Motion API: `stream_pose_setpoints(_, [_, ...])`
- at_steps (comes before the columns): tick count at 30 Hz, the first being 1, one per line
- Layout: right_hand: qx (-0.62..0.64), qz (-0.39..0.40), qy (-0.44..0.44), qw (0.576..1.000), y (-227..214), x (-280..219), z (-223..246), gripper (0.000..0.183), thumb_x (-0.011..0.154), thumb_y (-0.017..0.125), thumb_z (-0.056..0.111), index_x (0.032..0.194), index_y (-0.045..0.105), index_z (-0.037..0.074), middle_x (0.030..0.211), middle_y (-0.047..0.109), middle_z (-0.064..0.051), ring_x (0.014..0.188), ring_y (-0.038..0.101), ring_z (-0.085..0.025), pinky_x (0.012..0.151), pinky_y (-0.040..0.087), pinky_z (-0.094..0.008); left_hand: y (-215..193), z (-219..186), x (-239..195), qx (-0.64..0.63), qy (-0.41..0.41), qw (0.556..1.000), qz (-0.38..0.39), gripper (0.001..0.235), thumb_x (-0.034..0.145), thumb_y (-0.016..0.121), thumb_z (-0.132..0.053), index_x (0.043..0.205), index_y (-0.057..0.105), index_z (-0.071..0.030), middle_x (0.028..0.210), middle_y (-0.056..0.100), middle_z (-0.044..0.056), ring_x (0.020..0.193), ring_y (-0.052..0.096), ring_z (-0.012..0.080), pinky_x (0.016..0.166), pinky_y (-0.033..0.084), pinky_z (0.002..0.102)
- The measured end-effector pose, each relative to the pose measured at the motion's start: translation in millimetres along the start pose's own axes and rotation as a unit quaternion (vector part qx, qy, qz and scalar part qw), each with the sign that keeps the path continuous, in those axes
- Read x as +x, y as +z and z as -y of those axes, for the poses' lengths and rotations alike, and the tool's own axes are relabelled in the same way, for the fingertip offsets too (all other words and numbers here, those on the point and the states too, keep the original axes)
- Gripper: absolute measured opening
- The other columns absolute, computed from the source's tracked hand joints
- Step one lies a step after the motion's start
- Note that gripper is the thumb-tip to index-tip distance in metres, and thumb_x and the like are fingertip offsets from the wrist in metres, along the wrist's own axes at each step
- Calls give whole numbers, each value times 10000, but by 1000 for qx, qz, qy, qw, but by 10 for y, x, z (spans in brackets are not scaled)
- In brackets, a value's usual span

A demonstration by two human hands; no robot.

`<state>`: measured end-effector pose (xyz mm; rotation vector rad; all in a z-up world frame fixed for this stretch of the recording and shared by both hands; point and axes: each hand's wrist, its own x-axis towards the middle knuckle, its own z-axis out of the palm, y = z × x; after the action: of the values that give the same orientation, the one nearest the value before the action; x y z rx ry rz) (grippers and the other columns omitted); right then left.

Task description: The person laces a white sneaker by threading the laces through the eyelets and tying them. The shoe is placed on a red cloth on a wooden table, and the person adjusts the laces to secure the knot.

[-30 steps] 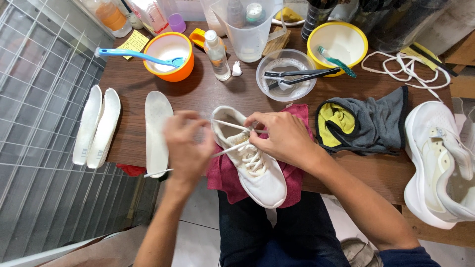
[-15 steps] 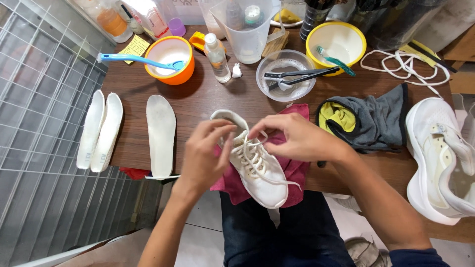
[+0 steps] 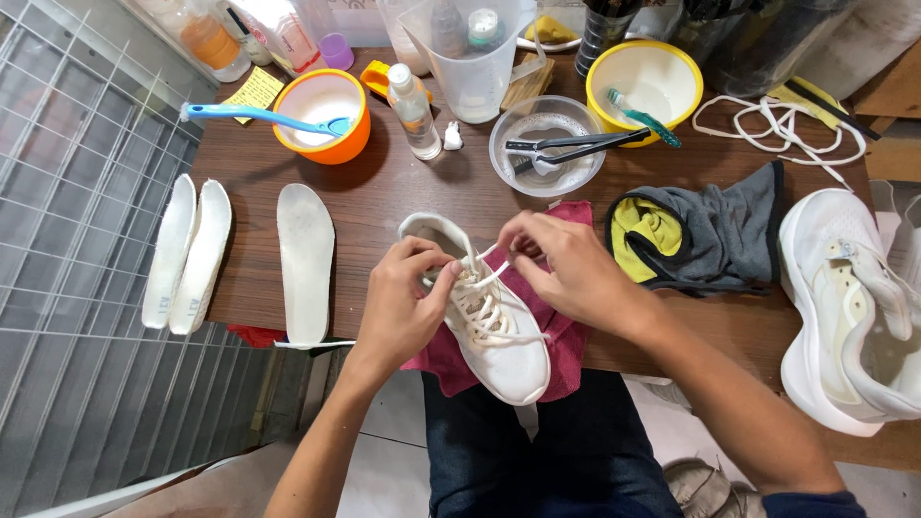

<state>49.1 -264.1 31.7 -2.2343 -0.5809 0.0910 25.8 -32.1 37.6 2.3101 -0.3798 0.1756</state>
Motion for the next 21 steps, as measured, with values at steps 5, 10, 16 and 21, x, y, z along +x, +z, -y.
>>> stream_pose_setpoints(5, [436, -79, 139, 886, 445, 19, -244, 235, 945, 705, 39, 1113, 546, 78, 975, 619, -18, 892, 712, -133, 808, 645, -273, 16, 79, -82, -62, -23, 996, -61, 154, 948, 701, -197, 849, 766, -99, 910, 699, 74, 870, 702, 265, 806, 549, 358])
stream_pose_setpoints(10, [603, -19, 299, 739, 559, 50, -220, 271, 904, 642, 140, 1169, 584, 143, 892, 652, -43, 768, 649, -130, 693, 559, -252, 94, 285, -147, -223, -73, 969, -72, 175, 991, 594, -112, 839, 651, -46, 963, 666, 112, 908, 625, 192, 826, 538, 360])
stream_pose_setpoints(16, [358, -19, 187, 915, 498, 138, 9, 524, 767, 880, 128, 1209, 605, 72, 870, 640, -52, 753, 652, -107, 652, 563, -236, 214, 371, -154, -467, -151, 862, -123, 190, 897, 484, -122, 719, 425, -155, 951, 565, 75, 927, 521, 163, 836, 431, 298])
stream_pose_setpoints(21, [298, -32, 208, 931, 310, 225, 92, 355, 785, 798, 86, 1114, 664, 98, 830, 723, -61, 683, 695, -115, 604, 589, -226, 166, 361, -187, -607, -214, 754, -132, 170, 841, 474, -133, 709, 367, -136, 923, 510, 96, 904, 532, 198, 843, 444, 320])
